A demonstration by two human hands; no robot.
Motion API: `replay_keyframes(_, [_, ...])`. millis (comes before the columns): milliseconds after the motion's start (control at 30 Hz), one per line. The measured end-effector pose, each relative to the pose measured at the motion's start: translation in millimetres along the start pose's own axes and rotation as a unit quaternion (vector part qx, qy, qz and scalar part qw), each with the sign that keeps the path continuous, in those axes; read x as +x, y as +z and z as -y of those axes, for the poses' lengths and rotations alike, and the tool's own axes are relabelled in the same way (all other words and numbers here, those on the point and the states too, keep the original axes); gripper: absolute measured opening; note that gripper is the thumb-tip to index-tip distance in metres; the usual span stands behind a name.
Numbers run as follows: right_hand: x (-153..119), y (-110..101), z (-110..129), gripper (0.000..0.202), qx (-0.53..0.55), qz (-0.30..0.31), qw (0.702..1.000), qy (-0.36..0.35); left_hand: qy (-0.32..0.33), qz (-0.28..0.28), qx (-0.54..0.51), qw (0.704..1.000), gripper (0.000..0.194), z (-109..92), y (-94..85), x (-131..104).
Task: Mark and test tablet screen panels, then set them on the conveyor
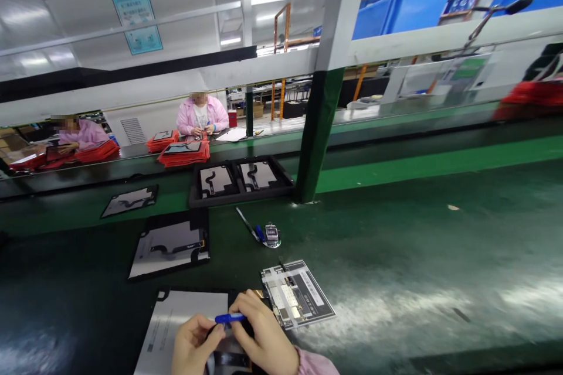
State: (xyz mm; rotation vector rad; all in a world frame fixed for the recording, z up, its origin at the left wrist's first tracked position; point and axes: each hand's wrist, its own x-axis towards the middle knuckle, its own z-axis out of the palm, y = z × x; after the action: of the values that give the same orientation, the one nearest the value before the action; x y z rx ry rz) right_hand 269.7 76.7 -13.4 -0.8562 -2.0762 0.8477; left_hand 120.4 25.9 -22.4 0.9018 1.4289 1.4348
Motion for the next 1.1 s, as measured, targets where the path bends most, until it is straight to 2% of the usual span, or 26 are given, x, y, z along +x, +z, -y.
replay_keyframes(167, [0.4, 6.5, -0.8, 0.016, -0.024, -0.041, 0.999, -0.022, 0.012, -0.029, -0.012, 0.999, 0.049, 12.4, 2.6, 0.5])
replay_keyframes(367, [1.0, 1.7, 2.0, 0.018, -0.017, -0.031, 0.999, -0.003, 0.021, -0.042, -0.011, 0.999, 0.049, 25.9, 1.8, 1.9])
replay_keyframes(633, [1.2, 1.1, -2.4, 0.023, 0.02, -0.004, 0.999, 0.033, 0.017, -0.048, -0.003, 0.999, 0.05, 18.4, 2.8, 1.3])
replay_keyframes(800, [2.9, 1.3, -6.2, 0.023, 0.028, -0.006, 0.999, 0.026, 0.015, -0.042, -0.007, 0.999, 0.05, 18.4, 3.0, 0.9])
replay_keyframes(900, [1.9, 4.7, -6.1, 0.019, -0.009, -0.023, 1.0, 0.013, 0.013, -0.039, -0.011, 0.999, 0.049, 19.7, 3.5, 1.1])
replay_keyframes(1100, [-1.9, 14.4, -4.4, 0.011, -0.122, -0.089, 0.986, -0.067, 0.007, -0.038, -0.034, 0.999, 0.046, 19.7, 5.0, 2.0])
